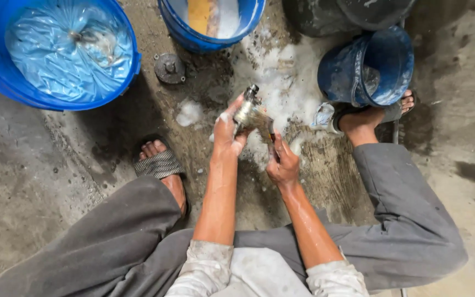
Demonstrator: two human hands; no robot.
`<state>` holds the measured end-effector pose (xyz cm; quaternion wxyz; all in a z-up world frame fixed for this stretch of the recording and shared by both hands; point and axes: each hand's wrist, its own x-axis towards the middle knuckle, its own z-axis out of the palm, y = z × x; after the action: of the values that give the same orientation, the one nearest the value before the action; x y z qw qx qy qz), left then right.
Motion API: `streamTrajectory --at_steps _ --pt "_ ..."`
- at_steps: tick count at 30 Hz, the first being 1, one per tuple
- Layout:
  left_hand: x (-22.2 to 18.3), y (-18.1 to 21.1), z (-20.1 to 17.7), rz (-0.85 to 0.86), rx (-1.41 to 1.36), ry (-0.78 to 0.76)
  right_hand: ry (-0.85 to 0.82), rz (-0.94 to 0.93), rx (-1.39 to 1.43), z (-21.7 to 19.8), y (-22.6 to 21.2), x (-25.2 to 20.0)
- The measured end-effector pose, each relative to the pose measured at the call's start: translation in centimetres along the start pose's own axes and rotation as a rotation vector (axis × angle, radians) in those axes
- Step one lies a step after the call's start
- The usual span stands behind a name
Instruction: Washing and scrubbing a metal mechanical component with soapy water and a brush on a workshop floor.
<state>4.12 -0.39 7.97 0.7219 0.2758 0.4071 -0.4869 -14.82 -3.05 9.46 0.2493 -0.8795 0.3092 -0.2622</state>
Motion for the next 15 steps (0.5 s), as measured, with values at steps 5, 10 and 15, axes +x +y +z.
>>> streamTrajectory --at_steps 5,10,15 --pt "-2.3 -0.1 1.2 0.131 0.260 0.023 -0.007 -0.080 -0.014 -0.5 -3.6 3.0" --pt "-1.8 -1.3 1.1 0.338 0.338 -0.085 0.028 -0.069 0.040 -0.6 -1.3 2.1" --pt "-4.9 -0.3 2.5 0.463 0.323 -0.206 0.048 -0.126 -0.021 -0.6 -1.5 1.7"
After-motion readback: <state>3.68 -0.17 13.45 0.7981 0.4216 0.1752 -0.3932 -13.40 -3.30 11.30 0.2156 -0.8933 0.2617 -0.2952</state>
